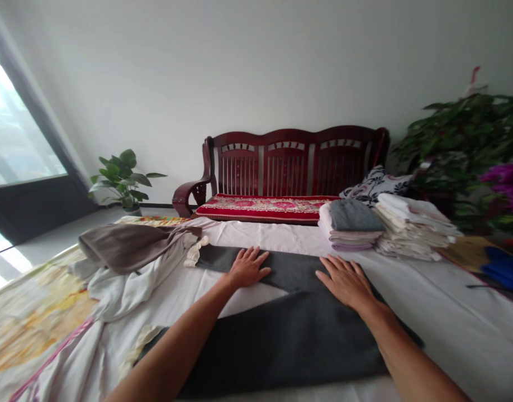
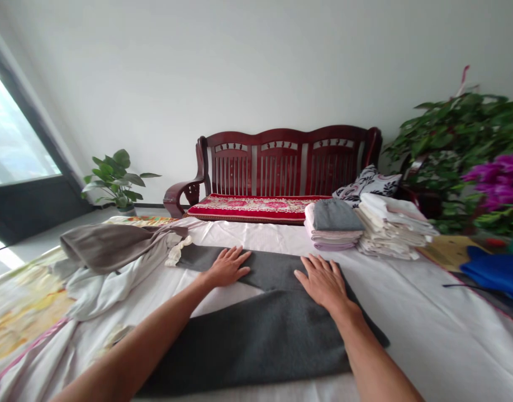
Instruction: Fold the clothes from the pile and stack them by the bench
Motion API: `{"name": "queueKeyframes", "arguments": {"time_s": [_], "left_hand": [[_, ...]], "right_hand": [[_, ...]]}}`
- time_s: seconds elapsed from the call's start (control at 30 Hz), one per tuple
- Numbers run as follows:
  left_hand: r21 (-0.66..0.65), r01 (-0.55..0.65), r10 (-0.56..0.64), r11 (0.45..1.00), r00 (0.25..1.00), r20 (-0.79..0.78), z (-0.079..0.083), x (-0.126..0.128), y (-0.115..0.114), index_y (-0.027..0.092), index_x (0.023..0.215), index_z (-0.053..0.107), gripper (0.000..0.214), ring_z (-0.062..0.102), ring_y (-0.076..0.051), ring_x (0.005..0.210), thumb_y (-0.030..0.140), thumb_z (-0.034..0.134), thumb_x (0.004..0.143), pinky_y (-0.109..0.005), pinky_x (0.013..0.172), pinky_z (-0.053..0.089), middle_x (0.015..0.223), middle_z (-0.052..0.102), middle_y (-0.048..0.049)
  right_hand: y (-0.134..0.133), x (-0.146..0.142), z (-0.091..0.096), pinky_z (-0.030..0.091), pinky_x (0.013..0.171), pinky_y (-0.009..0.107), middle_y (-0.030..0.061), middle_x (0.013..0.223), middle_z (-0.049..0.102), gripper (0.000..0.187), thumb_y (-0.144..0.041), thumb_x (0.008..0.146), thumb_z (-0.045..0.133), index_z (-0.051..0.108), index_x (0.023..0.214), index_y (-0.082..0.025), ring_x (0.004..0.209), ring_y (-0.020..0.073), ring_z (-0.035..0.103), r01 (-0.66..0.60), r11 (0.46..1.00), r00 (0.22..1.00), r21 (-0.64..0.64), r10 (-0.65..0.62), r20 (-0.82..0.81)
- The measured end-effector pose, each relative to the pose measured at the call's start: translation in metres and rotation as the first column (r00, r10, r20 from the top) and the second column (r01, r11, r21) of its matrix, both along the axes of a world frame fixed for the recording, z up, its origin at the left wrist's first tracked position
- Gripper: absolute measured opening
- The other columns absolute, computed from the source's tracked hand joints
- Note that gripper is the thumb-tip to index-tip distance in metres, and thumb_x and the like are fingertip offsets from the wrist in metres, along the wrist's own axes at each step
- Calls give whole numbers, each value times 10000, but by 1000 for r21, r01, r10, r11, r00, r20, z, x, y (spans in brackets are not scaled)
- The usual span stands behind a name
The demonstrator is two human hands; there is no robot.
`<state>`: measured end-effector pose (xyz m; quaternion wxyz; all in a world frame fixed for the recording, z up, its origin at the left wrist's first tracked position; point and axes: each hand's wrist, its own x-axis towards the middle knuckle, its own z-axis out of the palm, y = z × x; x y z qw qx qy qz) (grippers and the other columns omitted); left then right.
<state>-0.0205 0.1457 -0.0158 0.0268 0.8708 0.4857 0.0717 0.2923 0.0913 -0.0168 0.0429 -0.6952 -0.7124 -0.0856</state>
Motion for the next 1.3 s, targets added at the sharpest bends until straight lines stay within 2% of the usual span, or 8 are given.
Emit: {"name": "queueKeyframes", "arguments": {"time_s": [0.17, 0.3, 0.43, 0.57, 0.7, 0.83, 1.17, 1.3], "left_hand": [[72, -251, 257, 965, 963, -84, 1, -103, 9, 260, 1525, 384, 575, 284, -338, 1482, 501, 386, 1003, -544, 1179, 201, 1597, 351, -132], [100, -324, 335, 941, 932, -137, 8, -148, 9, 223, 1497, 423, 517, 282, -331, 1478, 403, 376, 1015, -562, 1169, 202, 1580, 375, -152], [107, -394, 405, 913, 905, -129, 23, -139, 9, 214, 1377, 559, 427, 311, -372, 1451, 308, 443, 977, -620, 1149, 190, 1508, 476, -151], [108, -354, 363, 929, 929, -74, 32, -81, 10, 162, 1287, 626, 392, 425, -335, 1386, 259, 398, 983, -521, 1150, 275, 1406, 568, -165], [72, -174, 176, 982, 984, -12, 22, -2, -2, 253, 1398, 534, 462, 481, -214, 1355, 419, 297, 1037, -337, 1121, 364, 1446, 559, -61], [47, -59, 57, 997, 998, 39, 4, 32, -12, 268, 1494, 429, 556, 335, -284, 1464, 529, 314, 1017, -462, 1179, 285, 1583, 391, -77], [109, -385, 395, 917, 913, -97, 3, -112, 7, 201, 1507, 410, 544, 304, -317, 1477, 433, 379, 1016, -488, 1190, 224, 1574, 387, -149], [33, -394, 395, 919, 915, -76, 14, -127, 2, 163, 1478, 437, 504, 326, -308, 1468, 336, 393, 1006, -464, 1185, 250, 1563, 402, -158]], "right_hand": [[3, 4, -5, 201, 1182, 532, 81, 1554, 440, 632, -547, 960, 309, 463, 1478, -219, 1434, 298, 367, 19, 1000, 1000, 15, -19, 2], [6, 8, -12, 207, 1179, 532, 74, 1550, 447, 628, -546, 960, 304, 452, 1483, -232, 1430, 294, 374, 24, 999, 1000, 35, -24, 2], [4, 6, -8, 207, 1181, 535, 82, 1519, 488, 578, -487, 965, 327, 500, 1443, -212, 1420, 287, 388, 54, 996, 998, 75, -55, 5], [-2, -22, 10, 214, 1184, 529, 109, 1509, 496, 556, -411, 994, 273, 517, 1427, -162, 1428, 284, 381, 43, 993, 999, 110, -40, -31], [-3, -71, 21, 237, 1192, 499, 90, 1581, 392, 593, -443, 1010, 228, 426, 1504, -181, 1472, 261, 313, -198, 980, 975, 12, 198, -104], [1, -86, 13, 216, 1205, 496, 87, 1617, 314, 644, -501, 1003, 210, 369, 1538, -180, 1495, 259, 261, -249, 958, 963, -139, 231, -137], [3, 30, -3, 148, 1222, 508, 82, 1609, 334, 647, -464, 979, 244, 367, 1536, -160, 1502, 238, 242, 65, 993, 998, -94, -62, 27], [4, 31, 3, 129, 1226, 509, 78, 1605, 342, 636, -447, 987, 246, 372, 1530, -141, 1505, 235, 232, 121, 988, 993, -96, -119, 26]]}}
